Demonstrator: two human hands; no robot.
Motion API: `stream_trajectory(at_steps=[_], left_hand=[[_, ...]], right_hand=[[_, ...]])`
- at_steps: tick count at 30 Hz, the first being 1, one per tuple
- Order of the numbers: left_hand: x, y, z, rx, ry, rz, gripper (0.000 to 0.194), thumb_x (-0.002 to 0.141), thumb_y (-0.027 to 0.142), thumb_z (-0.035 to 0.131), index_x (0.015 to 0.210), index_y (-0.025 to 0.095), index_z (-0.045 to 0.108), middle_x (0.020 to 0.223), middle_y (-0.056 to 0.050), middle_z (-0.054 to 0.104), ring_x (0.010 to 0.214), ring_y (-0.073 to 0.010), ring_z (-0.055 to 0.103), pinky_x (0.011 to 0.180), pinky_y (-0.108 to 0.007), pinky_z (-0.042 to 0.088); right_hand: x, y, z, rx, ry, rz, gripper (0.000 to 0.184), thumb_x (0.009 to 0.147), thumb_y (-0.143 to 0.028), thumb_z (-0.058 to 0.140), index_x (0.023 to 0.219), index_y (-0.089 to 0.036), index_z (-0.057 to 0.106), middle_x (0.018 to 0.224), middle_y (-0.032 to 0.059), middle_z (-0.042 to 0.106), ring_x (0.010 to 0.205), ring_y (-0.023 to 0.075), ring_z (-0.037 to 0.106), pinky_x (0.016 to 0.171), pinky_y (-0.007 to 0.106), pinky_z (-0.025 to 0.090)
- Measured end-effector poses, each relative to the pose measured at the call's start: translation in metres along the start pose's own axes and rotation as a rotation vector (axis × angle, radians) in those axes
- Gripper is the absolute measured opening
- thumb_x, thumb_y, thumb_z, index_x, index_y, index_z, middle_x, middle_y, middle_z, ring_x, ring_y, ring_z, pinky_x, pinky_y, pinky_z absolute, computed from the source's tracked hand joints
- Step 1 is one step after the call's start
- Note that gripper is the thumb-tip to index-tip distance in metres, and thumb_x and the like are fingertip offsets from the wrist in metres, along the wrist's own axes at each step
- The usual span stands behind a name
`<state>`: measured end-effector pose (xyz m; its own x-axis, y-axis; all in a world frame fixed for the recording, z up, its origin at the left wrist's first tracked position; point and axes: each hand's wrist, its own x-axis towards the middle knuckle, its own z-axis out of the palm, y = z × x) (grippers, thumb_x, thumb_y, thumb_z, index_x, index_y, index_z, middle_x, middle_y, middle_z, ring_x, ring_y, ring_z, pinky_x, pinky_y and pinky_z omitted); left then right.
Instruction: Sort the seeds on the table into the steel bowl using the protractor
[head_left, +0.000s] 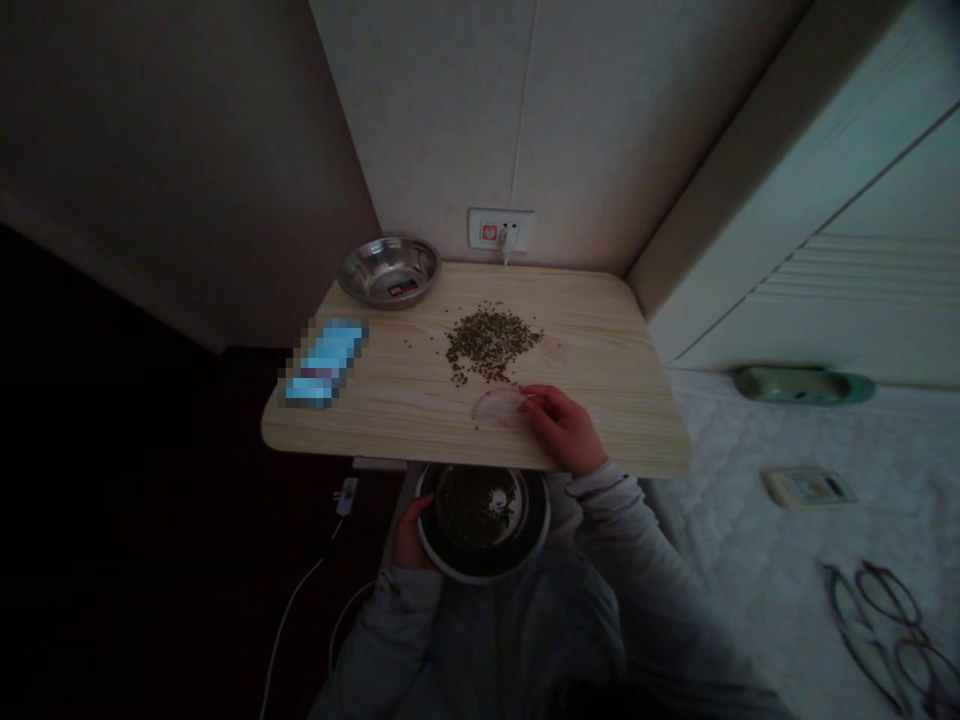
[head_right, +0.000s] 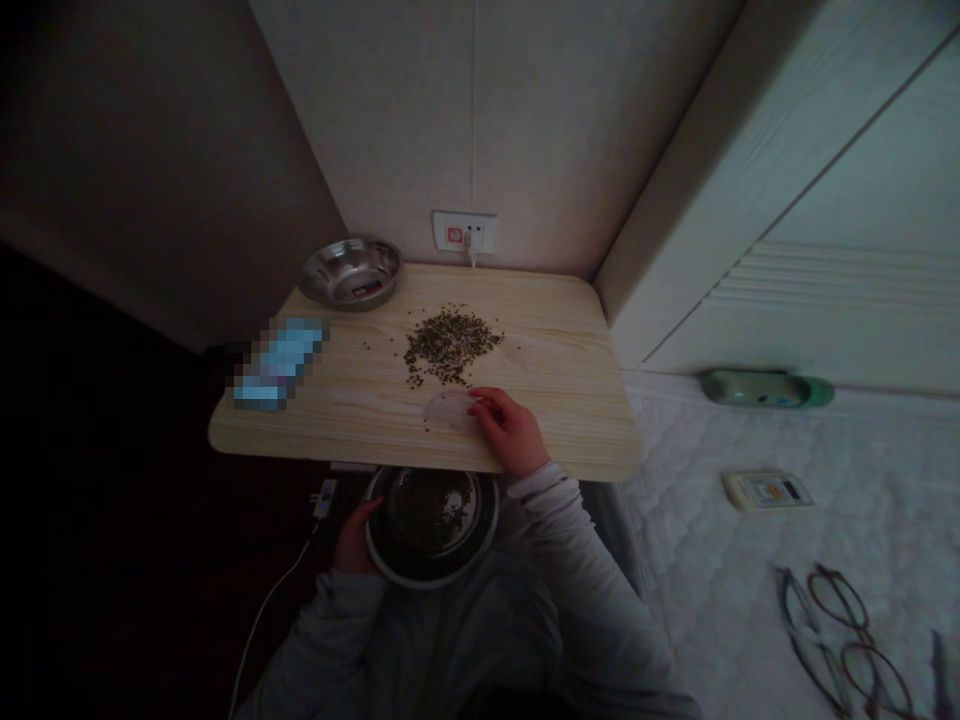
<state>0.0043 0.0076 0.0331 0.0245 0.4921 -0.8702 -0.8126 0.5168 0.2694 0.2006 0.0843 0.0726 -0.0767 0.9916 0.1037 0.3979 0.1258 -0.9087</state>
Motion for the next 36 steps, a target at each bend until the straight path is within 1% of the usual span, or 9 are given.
stream_trajectory(at_steps=[3,8,15,18,23,25,27,31,36], left_hand=[[0.0019,-0.0006,-0.0013,-0.008,-0.008,-0.022,0.022,0.064,0.013,0.047,0.046,0.015,0.061,0.045,-0.007,0.062,0.076,-0.0253,0.060,0.073,-0.035,0.045],[0.0031,-0.0009,-0.0015,-0.021,-0.012,-0.009,0.020,0.061,0.010,0.049,0.047,0.016,0.061,0.044,-0.007,0.061,0.079,-0.0249,0.059,0.075,-0.034,0.044],[0.0038,0.0011,-0.0030,0.013,0.031,0.040,0.026,0.066,0.010,0.045,0.045,0.017,0.059,0.046,-0.006,0.062,0.082,-0.0233,0.059,0.076,-0.033,0.043],[0.0032,0.0013,-0.0030,0.019,0.044,0.043,0.026,0.067,0.010,0.046,0.046,0.016,0.060,0.047,-0.005,0.063,0.079,-0.0226,0.060,0.075,-0.033,0.044],[-0.0003,0.0012,0.0002,0.017,0.032,0.030,0.026,0.066,0.012,0.045,0.045,0.017,0.059,0.042,-0.005,0.060,0.076,-0.0234,0.060,0.073,-0.034,0.045],[-0.0007,0.0014,0.0005,0.013,0.029,0.012,0.025,0.066,0.012,0.045,0.045,0.017,0.059,0.040,-0.004,0.059,0.076,-0.0237,0.060,0.073,-0.034,0.045],[-0.0002,0.0016,0.0000,-0.002,0.015,0.001,0.024,0.065,0.012,0.046,0.046,0.018,0.060,0.042,-0.005,0.060,0.078,-0.0244,0.060,0.074,-0.035,0.045],[0.0004,0.0023,-0.0010,-0.027,-0.017,-0.015,0.022,0.065,0.013,0.046,0.049,0.016,0.061,0.055,-0.009,0.065,0.084,-0.0256,0.058,0.076,-0.034,0.044],[-0.0021,0.0050,0.0001,-0.020,0.024,0.013,0.024,0.065,0.012,0.045,0.046,0.017,0.060,0.052,-0.008,0.065,0.083,-0.0254,0.058,0.075,-0.036,0.044]], right_hand=[[-0.0003,-0.0010,0.0005,-0.020,-0.036,-0.023,0.026,0.075,-0.030,0.043,0.098,-0.021,0.050,0.080,0.0028,0.061,0.075,0.0131,0.057,0.068,0.028,0.044],[-0.0011,-0.0051,-0.0004,-0.090,-0.098,-0.031,0.025,0.075,-0.033,0.044,0.095,-0.021,0.053,0.078,0.0025,0.062,0.072,0.0130,0.057,0.068,0.027,0.043],[-0.0021,-0.0088,-0.0015,-0.185,-0.180,-0.083,0.026,0.074,-0.036,0.045,0.093,-0.020,0.055,0.078,0.0026,0.063,0.070,0.0136,0.056,0.069,0.029,0.042],[-0.0021,-0.0080,-0.0019,-0.155,-0.181,-0.075,0.026,0.073,-0.035,0.046,0.092,-0.020,0.055,0.076,0.0026,0.063,0.071,0.0136,0.056,0.069,0.029,0.042],[-0.0030,-0.0050,-0.0041,0.090,-0.160,0.007,0.023,0.073,-0.031,0.046,0.092,-0.019,0.052,0.074,0.0018,0.062,0.069,0.0119,0.057,0.067,0.026,0.044],[-0.0035,-0.0047,-0.0049,0.142,-0.151,0.030,0.021,0.073,-0.030,0.047,0.089,-0.019,0.052,0.071,0.0013,0.062,0.067,0.0114,0.057,0.065,0.025,0.044],[-0.0038,-0.0052,-0.0052,0.127,-0.160,0.035,0.020,0.072,-0.029,0.048,0.087,-0.018,0.053,0.070,0.0010,0.062,0.065,0.0114,0.056,0.064,0.025,0.043],[-0.0039,-0.0056,-0.0041,0.055,-0.159,0.030,0.021,0.071,-0.030,0.048,0.087,-0.018,0.054,0.071,0.0018,0.062,0.066,0.0122,0.057,0.065,0.026,0.043],[-0.0033,-0.0015,-0.0018,0.054,-0.084,0.041,0.021,0.071,-0.030,0.047,0.089,-0.019,0.053,0.071,0.0016,0.062,0.066,0.0123,0.057,0.064,0.026,0.044]])
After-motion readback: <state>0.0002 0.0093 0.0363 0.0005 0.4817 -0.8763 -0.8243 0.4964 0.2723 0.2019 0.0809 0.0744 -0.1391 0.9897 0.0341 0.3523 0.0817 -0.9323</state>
